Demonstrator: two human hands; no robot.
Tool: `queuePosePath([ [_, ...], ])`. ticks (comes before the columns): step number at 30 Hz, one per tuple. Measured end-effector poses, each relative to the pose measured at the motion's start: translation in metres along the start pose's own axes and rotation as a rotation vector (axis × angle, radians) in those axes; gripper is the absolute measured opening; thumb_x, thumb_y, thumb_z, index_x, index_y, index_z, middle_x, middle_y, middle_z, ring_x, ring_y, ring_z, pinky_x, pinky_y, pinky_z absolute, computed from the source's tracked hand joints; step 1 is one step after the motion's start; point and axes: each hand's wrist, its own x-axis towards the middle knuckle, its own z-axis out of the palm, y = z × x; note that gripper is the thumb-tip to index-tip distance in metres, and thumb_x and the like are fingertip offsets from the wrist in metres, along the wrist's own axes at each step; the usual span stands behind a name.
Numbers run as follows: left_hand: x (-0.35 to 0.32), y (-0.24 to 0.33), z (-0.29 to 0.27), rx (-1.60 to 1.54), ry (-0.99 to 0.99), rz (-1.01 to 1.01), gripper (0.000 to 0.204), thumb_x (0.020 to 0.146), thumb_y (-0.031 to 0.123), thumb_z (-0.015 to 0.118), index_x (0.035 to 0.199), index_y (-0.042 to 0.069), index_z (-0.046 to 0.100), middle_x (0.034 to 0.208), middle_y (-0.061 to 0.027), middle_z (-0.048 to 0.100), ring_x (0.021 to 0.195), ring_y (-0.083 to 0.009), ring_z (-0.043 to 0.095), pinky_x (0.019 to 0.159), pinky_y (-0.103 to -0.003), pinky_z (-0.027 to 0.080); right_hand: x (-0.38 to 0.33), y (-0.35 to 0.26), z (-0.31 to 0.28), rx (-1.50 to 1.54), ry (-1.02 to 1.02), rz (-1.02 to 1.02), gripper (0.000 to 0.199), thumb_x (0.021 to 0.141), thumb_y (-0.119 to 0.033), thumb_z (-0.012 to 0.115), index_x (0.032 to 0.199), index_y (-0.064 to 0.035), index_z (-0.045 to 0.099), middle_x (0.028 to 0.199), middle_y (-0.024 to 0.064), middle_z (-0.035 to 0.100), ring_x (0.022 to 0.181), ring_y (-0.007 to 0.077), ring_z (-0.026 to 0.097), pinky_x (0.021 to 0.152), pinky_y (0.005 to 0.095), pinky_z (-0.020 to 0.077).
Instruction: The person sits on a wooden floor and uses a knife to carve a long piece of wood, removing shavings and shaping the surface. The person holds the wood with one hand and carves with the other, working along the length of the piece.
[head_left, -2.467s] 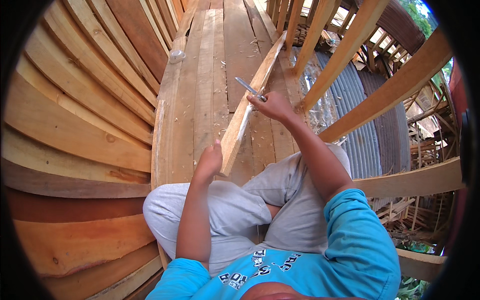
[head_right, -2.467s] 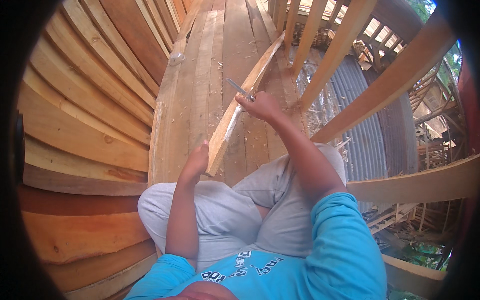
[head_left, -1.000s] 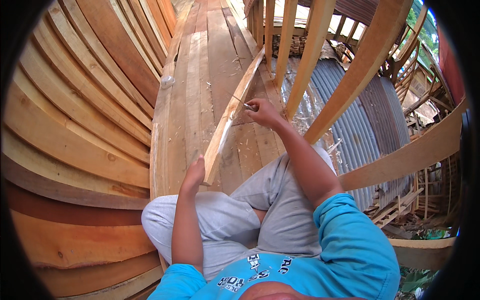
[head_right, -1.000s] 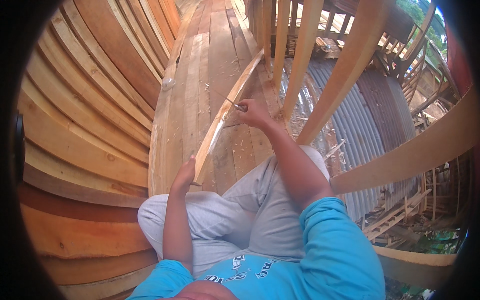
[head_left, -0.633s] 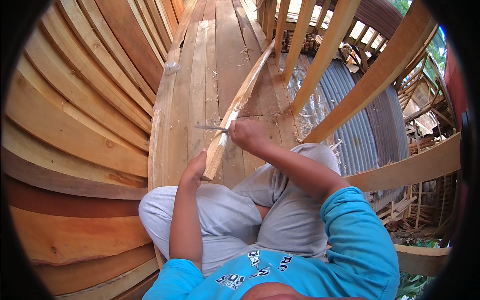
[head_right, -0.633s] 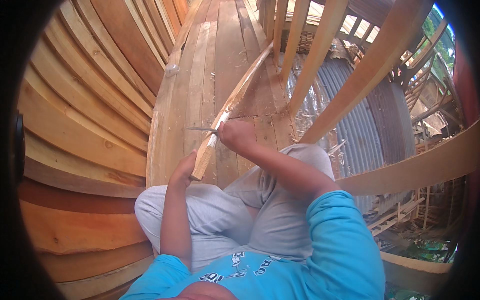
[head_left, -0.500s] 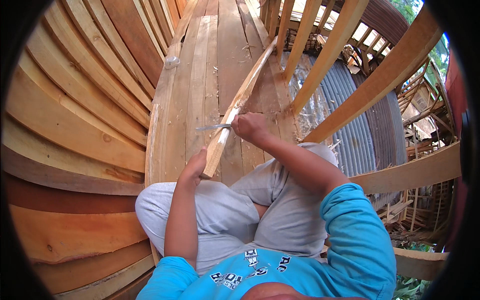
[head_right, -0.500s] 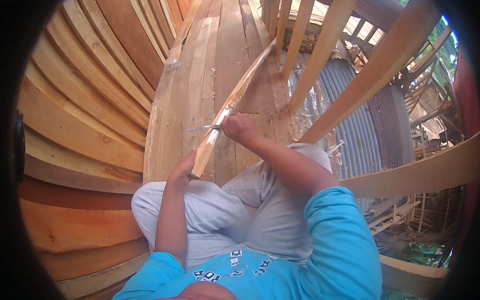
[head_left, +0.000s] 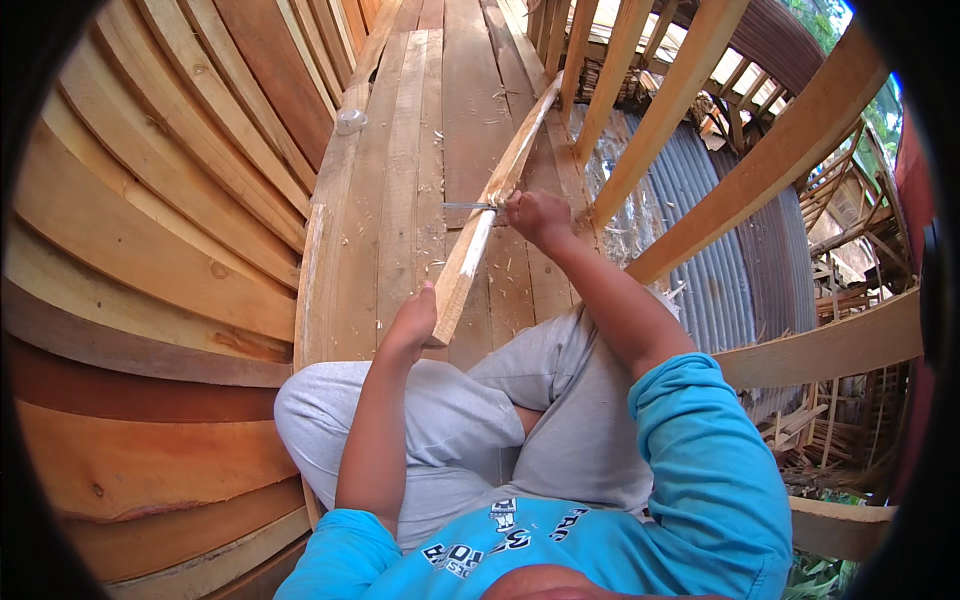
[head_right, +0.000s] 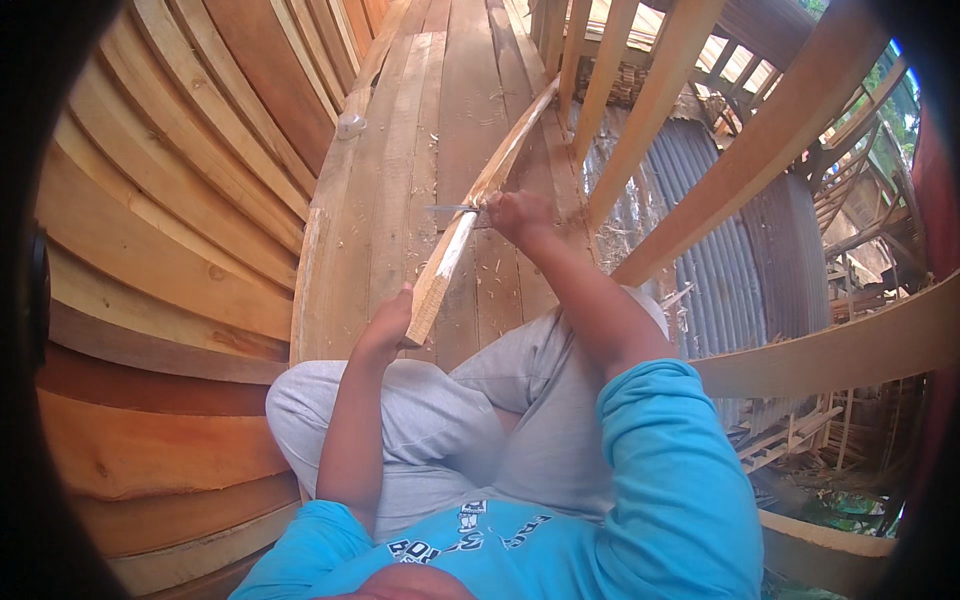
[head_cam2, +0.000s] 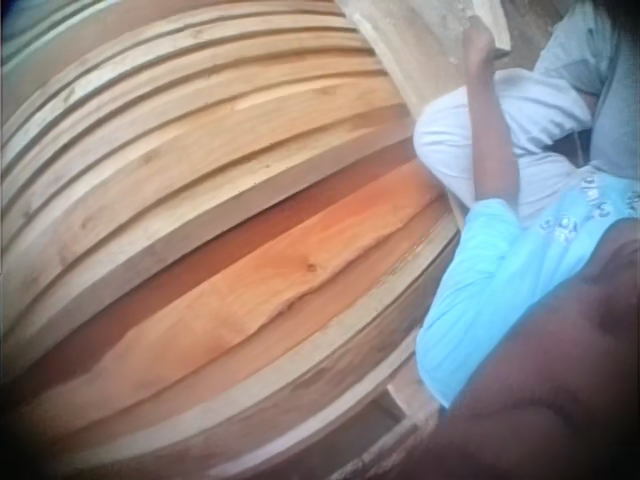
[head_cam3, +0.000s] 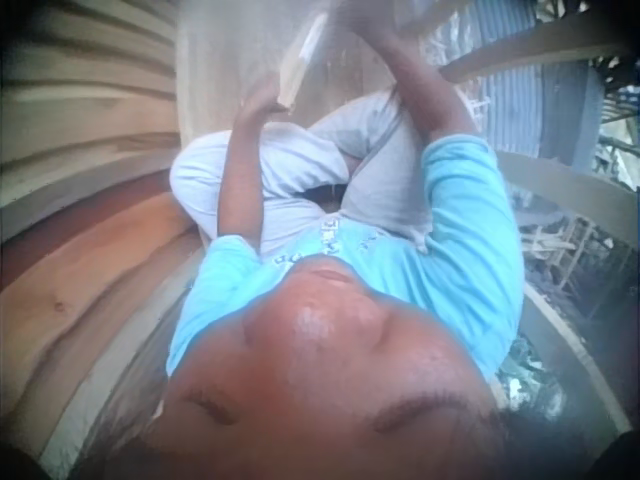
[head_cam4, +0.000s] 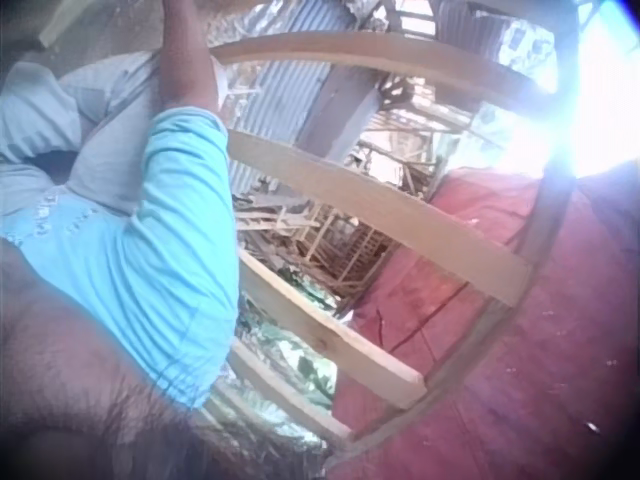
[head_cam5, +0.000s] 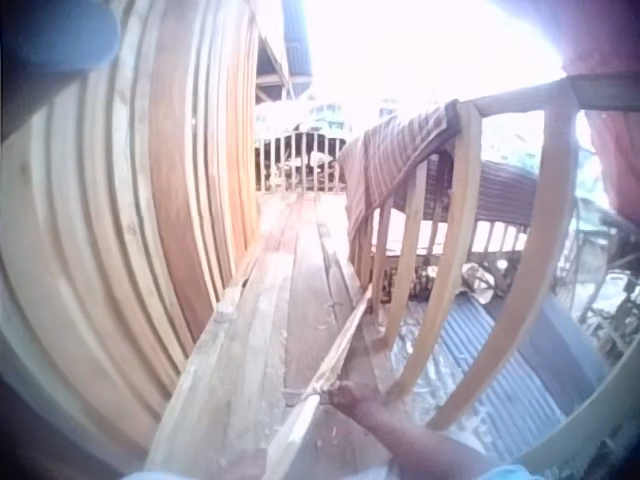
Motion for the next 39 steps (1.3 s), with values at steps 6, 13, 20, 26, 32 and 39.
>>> queuePosePath([
  [6,0.020,-0.036,-0.031,0.134,0.139,0.095,0.064,0.105,0.045,0.029,0.124,-0.012,0.052,0.105,-0.0225,0.063,0.087,-0.0323,0.067,0.069,-0.046,0.058,-0.046,-0.080,-0.020,0.070,-0.227,-0.215,0.054,0.097,-0.033,0.040,0.058,-0.0051,0.066,0.059,0.0191,0.063,0.057,0.0388,0.065,0.056,0.0515,0.0519],
  [13,0.006,-0.006,-0.012,0.056,0.074,0.028,0.065,0.105,0.043,0.029,0.124,-0.015,0.053,0.117,-0.0264,0.062,0.103,-0.0347,0.065,0.089,-0.041,0.049,-0.022,-0.015,0.009,0.041,-0.086,0.094,0.055,0.098,-0.037,0.038,0.071,-0.0027,0.071,0.072,0.0239,0.067,0.068,0.0417,0.067,0.069,0.0530,0.0527],
  [20,0.041,-0.044,-0.025,0.108,0.077,0.085,0.066,0.104,0.043,0.029,0.125,-0.015,0.054,0.122,-0.0308,0.061,0.118,-0.0374,0.058,0.100,-0.041,0.041,-0.006,-0.001,-0.006,0.440,-0.585,0.225,0.067,0.100,-0.050,0.033,0.082,0.0015,0.071,0.081,0.0265,0.069,0.075,0.0448,0.067,0.073,0.0544,0.0504],
  [26,0.032,-0.040,-0.014,0.135,0.111,0.049,0.067,0.104,0.044,0.029,0.126,-0.014,0.054,0.124,-0.0325,0.059,0.120,-0.0386,0.057,0.101,-0.042,0.041,-0.015,-0.002,0.025,0.299,-0.260,0.251,0.058,0.098,-0.039,0.033,0.085,0.0025,0.071,0.085,0.0279,0.069,0.077,0.0460,0.067,0.073,0.0536,0.0522],
  [32,0.018,-0.033,-0.018,0.162,0.151,0.035,0.066,0.105,0.044,0.028,0.127,-0.014,0.053,0.126,-0.0335,0.058,0.121,-0.0406,0.056,0.102,-0.042,0.040,-0.017,-0.026,0.002,0.126,-0.167,0.219,0.052,0.096,-0.032,0.035,0.082,0.0013,0.072,0.087,0.0274,0.069,0.082,0.0465,0.067,0.078,0.0539,0.0527],
  [39,0.005,-0.015,-0.009,0.157,0.092,0.045,0.065,0.105,0.044,0.029,0.130,-0.011,0.050,0.118,-0.0278,0.061,0.105,-0.0359,0.064,0.085,-0.044,0.053,-0.014,-0.016,-0.002,0.129,-0.202,0.199,0.048,0.095,-0.030,0.037,0.084,0.0016,0.072,0.090,0.0263,0.070,0.089,0.0434,0.068,0.082,0.0509,0.0531],
])
